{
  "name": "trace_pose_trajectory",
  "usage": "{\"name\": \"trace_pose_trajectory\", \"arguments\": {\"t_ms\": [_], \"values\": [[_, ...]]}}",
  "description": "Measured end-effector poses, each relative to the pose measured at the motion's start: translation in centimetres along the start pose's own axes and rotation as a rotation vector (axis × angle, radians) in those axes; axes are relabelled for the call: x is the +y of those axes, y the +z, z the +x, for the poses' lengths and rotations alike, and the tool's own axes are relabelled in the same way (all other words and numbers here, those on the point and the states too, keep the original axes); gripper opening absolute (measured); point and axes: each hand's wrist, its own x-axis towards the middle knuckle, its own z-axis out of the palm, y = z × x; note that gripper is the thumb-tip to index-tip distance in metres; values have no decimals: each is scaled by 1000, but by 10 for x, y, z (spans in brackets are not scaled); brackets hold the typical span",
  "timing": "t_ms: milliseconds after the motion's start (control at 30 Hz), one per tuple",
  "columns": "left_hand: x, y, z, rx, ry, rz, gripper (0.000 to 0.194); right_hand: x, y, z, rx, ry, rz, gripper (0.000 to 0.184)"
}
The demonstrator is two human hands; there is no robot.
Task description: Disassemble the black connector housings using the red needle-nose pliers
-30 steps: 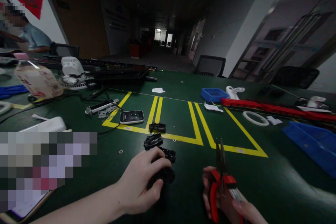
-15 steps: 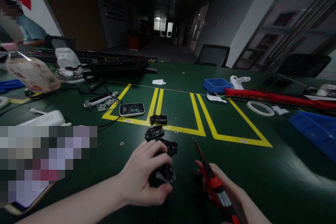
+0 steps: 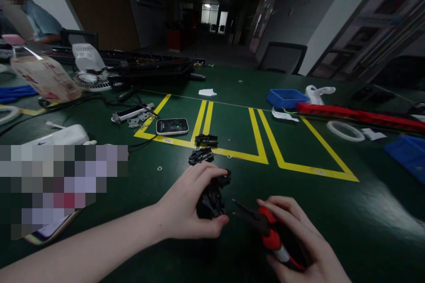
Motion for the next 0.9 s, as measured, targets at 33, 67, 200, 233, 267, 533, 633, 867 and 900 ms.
{"name": "trace_pose_trajectory", "arguments": {"t_ms": [33,67,200,233,267,533,633,867,900], "values": [[0,0,0,11,-5,-34,68,-2,1,1,10,3,-20,49],[0,0,0,23,-11,-66,70,-3,1,2,19,3,-38,48],[-1,1,0,51,-60,-178,77,8,-4,11,29,-129,-92,53],[0,0,1,54,-72,-213,78,12,-6,15,33,-189,-105,56],[0,0,1,56,-82,-250,77,15,-8,21,44,-253,-119,58],[0,-5,4,75,-222,-472,73,27,-14,56,76,-473,-238,58],[-1,-5,3,35,-249,-552,71,31,-19,53,127,-440,-222,48],[-2,-6,-1,-3,-217,-456,64,26,-24,48,71,-396,-179,42],[-2,-7,0,-9,-202,-424,61,26,-23,48,58,-399,-170,42]]}}
